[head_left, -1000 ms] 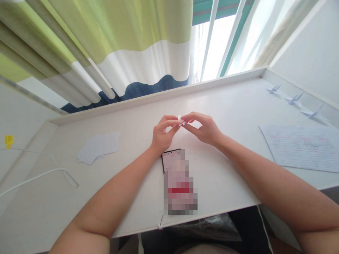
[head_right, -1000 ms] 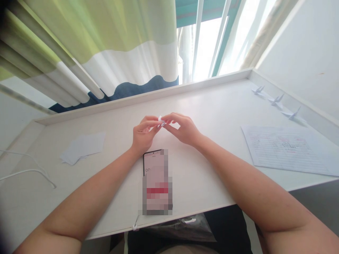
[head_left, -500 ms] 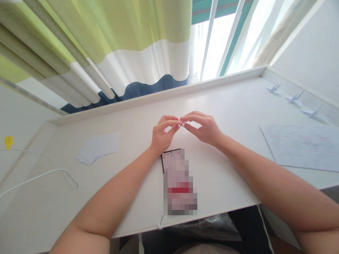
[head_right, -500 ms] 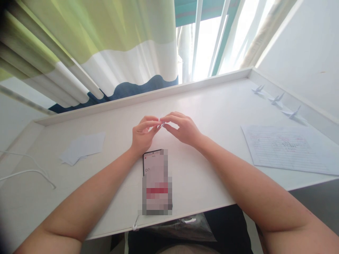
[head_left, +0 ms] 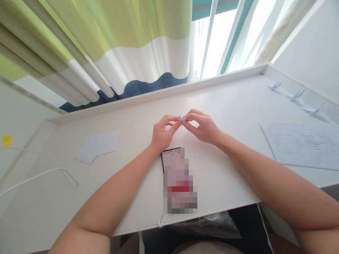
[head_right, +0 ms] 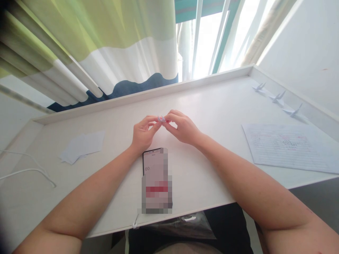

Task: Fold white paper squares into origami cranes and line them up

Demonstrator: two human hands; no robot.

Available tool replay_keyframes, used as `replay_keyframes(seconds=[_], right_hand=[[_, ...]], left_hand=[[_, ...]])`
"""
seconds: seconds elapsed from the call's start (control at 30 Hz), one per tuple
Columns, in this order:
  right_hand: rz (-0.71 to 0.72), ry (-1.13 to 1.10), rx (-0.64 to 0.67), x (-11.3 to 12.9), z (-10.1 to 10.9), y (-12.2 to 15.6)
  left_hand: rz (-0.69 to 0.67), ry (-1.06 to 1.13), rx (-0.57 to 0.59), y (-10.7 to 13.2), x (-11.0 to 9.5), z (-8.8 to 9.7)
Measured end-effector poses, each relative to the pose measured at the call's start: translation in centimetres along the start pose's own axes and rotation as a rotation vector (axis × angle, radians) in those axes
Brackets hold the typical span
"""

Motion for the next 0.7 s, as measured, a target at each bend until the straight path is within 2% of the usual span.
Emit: replay_keyframes(seconds=[0.13, 0.23, 0.33, 0.53, 0.7], right_hand=[[-0.181, -0.136, 0.005, -0.7, -0.2, 0.0], [-0.265, -0.222, -0.018, -1.2, -0.3, 0.1], [-0.249, -0.216, -0.037, -1.1, -0.4, 0.1], [-0.117, -0.121, -0.101, 0.1, -0.4, 0.1], [-0.171, -0.095, -0.102, 0.1, -0.6, 0.1]], left_hand=[[0.126, 0.041, 0.025, -0.1, 0.9, -0.2], [0.206, 0.117, 0.014, -0.3, 1.5, -0.2], [0.233, 0.176, 0.024, -0.5, 1.6, -0.2], [0.261, 0.245, 0.069, -0.6, 1.5, -0.2], [0.268, 0.243, 0.068, -0.5, 1.4, -0.3]])
Point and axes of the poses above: each hand's wrist, its own y-axis away from the middle knuckle, its own z-axis out of the back of the hand, x = y × z, the point moved 4 cm from there along -y, towards the middle knuckle, and after that the axes turned 14 degrees about -y, right-handed, at the moved point
